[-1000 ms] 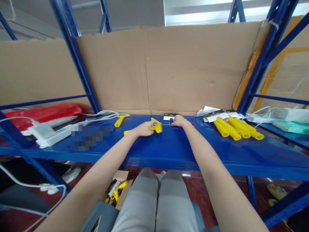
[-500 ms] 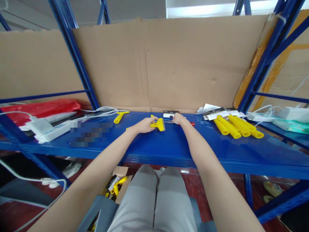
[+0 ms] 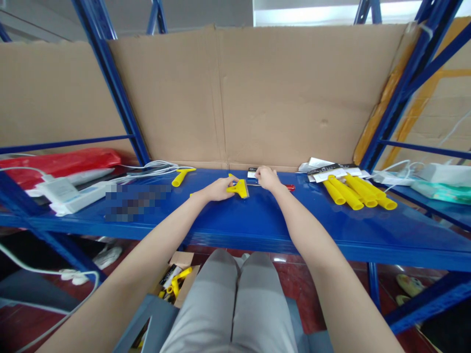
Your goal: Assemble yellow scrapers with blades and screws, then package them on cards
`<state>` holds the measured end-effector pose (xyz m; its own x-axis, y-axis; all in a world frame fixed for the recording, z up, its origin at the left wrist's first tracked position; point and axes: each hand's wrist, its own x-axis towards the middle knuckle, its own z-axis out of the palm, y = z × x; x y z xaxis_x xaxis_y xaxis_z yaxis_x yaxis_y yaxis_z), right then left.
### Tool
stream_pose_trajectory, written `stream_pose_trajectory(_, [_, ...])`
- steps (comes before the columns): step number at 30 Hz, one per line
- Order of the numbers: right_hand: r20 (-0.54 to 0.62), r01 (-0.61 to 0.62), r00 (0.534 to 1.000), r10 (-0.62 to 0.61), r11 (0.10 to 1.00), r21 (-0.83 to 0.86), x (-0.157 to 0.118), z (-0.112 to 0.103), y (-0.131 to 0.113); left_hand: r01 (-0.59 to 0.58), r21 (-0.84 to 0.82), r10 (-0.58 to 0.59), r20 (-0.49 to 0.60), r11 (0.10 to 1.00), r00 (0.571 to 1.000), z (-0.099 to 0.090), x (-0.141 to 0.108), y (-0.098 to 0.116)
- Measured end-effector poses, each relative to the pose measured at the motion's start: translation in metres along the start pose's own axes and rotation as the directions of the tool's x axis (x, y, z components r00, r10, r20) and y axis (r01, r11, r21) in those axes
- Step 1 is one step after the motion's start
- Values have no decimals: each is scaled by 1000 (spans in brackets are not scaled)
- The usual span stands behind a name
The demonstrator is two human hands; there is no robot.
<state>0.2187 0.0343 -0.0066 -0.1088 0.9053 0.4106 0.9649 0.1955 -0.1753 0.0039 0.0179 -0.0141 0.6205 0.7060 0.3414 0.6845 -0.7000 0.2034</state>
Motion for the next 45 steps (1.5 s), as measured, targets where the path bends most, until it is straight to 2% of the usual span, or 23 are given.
stream_pose_trajectory(3, [-66,135,990,-126,980,147,-2,-2,-14,-14,-24,14,-13,1000,1000,0,0,-1])
stream_pose_trajectory(7, [-64,262,965,-255,930,258,-6,0,-31,-34,-45,33,-19,998,999,-1,0,-2])
stream_pose_trajectory(13, [-40,351,934,-355,892,286,-7,5,-36,-50,-69,47,-42,996,998,-4,-2,-4])
stream_pose_trajectory(16, [-45,405,911,-410,871,277,-9,1,-34,-48,-79,45,-39,996,998,-6,-2,-4])
stream_pose_trajectory(19, [14,443,886,-463,855,269,-12,-6,-32,-35,-68,33,-30,997,999,-6,-3,-3])
stream_pose_trajectory(22, [101,421,879,-467,857,296,-14,-12,-30,-37,-77,35,-18,996,999,-6,-3,-4])
stream_pose_trajectory(25, [148,370,891,-430,875,312,-16,-16,-28,-46,-85,44,-21,995,999,-5,-2,-6])
stream_pose_trajectory(33, [183,289,906,-381,875,390,-18,-21,-28,-39,-65,36,-44,997,998,-3,-1,-11])
stream_pose_trajectory(45, [214,260,903,-373,870,419,-19,-24,-32,-28,-69,25,-47,997,999,-3,-1,-13])
